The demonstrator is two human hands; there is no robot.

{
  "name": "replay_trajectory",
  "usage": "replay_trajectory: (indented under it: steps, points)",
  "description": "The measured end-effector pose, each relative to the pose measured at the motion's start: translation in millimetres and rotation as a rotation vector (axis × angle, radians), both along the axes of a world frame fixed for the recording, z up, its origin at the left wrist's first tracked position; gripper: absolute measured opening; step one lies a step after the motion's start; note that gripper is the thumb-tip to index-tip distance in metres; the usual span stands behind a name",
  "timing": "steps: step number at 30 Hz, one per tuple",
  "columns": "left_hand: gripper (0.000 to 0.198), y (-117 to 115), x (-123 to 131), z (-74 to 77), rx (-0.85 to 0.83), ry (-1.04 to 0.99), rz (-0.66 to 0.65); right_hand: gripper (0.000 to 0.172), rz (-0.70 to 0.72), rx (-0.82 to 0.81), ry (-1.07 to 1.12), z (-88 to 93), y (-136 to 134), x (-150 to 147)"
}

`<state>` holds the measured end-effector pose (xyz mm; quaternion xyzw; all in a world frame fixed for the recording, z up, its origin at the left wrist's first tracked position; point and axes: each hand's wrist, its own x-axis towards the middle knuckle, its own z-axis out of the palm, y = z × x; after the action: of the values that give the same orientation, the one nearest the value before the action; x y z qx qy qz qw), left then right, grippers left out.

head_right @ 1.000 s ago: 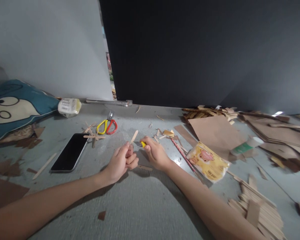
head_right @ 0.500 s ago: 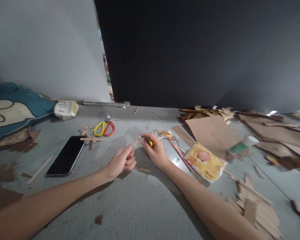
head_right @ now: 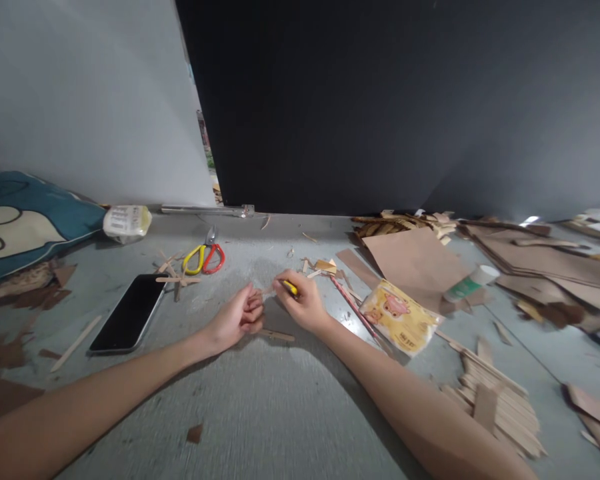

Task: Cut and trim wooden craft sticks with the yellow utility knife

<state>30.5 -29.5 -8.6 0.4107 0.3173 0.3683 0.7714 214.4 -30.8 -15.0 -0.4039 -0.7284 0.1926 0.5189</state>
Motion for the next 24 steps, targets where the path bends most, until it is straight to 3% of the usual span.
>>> replay_trajectory:
  steps: [6, 11, 19, 22, 24]
  points:
    - [0.046, -0.4, 3.1, 1.5, -0.074, 0.027, 0.057, 0.014, 0.155, 0.178, -0.147, -5.2, -0.8, 0.2]
    - [0.041, -2.0, 4.8, 5.7, -0.049, 0.058, 0.118, 0.021, 0.122, 0.193, -0.165, -11.6, -1.3, -2.1]
    - [0.028, -2.7, 2.5, 7.5, 0.076, 0.099, 0.094, 0.015, -0.078, 0.038, -0.058, -12.4, 2.6, -6.2]
    - [0.026, -2.4, 1.6, 6.1, 0.124, 0.072, 0.144, 0.023, -0.150, -0.060, 0.017, -1.0, 9.2, -3.4]
    - [0.025, -1.3, 0.8, 4.7, 0.141, 0.061, 0.189, 0.031, -0.150, -0.212, 0.002, 11.2, 17.0, 1.7]
